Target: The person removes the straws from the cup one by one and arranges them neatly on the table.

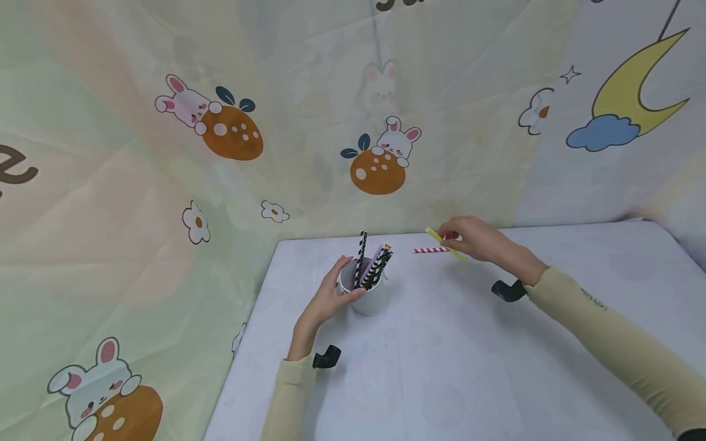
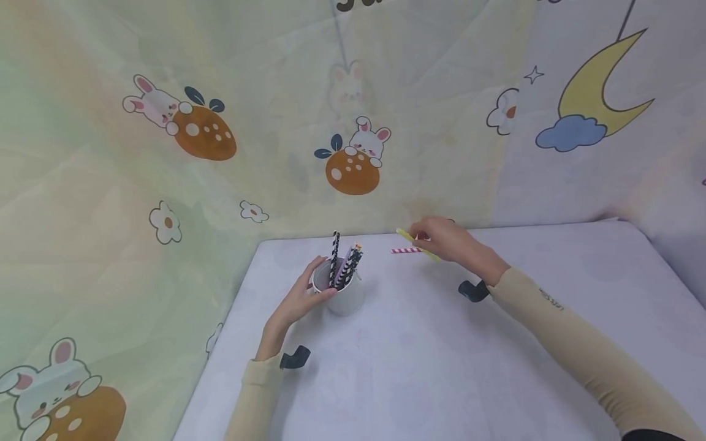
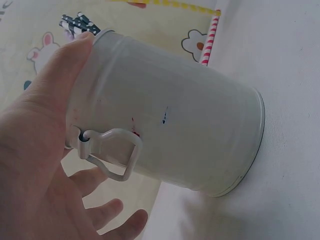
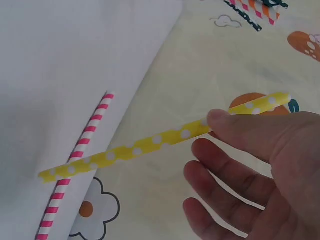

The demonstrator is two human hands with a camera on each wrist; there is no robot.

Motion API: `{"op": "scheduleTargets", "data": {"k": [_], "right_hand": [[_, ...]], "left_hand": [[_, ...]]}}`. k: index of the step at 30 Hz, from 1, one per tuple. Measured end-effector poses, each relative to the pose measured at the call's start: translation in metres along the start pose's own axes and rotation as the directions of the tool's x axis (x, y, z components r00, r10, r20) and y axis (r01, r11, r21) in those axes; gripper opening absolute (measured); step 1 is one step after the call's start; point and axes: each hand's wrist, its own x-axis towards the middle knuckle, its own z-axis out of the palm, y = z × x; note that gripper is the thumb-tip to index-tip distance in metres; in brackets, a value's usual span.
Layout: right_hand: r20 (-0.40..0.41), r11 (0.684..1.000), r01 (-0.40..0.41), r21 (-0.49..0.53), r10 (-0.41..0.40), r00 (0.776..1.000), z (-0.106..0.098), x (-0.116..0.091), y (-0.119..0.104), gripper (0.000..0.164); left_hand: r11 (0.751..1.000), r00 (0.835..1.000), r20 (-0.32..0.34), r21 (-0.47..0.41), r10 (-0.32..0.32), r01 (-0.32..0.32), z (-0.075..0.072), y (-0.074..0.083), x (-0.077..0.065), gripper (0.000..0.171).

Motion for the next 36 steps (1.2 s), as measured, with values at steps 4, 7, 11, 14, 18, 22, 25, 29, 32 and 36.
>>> {"op": "scheduleTargets", "data": {"k": [4,7,11,14,18,22,25,29,32,36], "right_hand": [[0.004,0.997,0.007,-0.079,-0.007,1.000,0.002,0.000,0.005,0.010],[0.006,0.990,0.003,-0.143,-0.003,1.000,0.003,-0.001,0.007,0.011],[0.025,0.973,-0.016,-0.231,0.023,0.999,0.005,-0.001,0.007,0.013],[0.034,0.954,-0.034,-0.298,0.046,0.998,0.008,-0.001,0.008,0.014],[0.036,0.933,-0.043,-0.357,0.059,0.998,0.013,0.001,0.012,0.012],[0.040,0.929,-0.043,-0.367,0.061,0.997,0.019,0.003,0.017,0.010],[0.045,0.934,-0.046,-0.355,0.066,0.997,0.025,0.005,0.019,0.009],[0.056,0.940,-0.052,-0.336,0.075,0.996,0.033,0.009,0.021,0.008],[0.062,0.940,-0.046,-0.337,0.071,0.996,0.039,0.011,0.022,0.010],[0.061,0.942,-0.040,-0.333,0.064,0.996,0.047,0.014,0.024,0.009]], "left_hand": [[1.000,1.000,-0.001,0.000,0.002,-0.002,0.000,0.000,0.000,0.088],[1.000,1.000,-0.002,-0.004,0.006,-0.006,0.001,-0.001,0.001,0.087],[1.000,1.000,-0.002,-0.011,0.009,-0.009,0.001,-0.002,0.000,0.088],[1.000,1.000,-0.004,-0.013,0.008,-0.008,0.002,-0.004,0.001,0.087],[1.000,1.000,-0.005,-0.013,0.007,-0.007,0.003,-0.005,0.001,0.086],[1.000,1.000,-0.001,-0.017,0.012,-0.012,0.002,-0.005,0.001,0.086],[0.999,1.000,0.005,-0.027,0.025,-0.025,0.002,-0.005,0.001,0.087],[0.998,0.999,0.009,-0.039,0.043,-0.043,0.001,-0.005,0.001,0.088],[0.998,0.999,0.010,-0.041,0.043,-0.042,0.001,-0.005,0.001,0.088],[0.998,0.999,0.010,-0.037,0.042,-0.042,0.001,-0.006,0.002,0.088]]}}
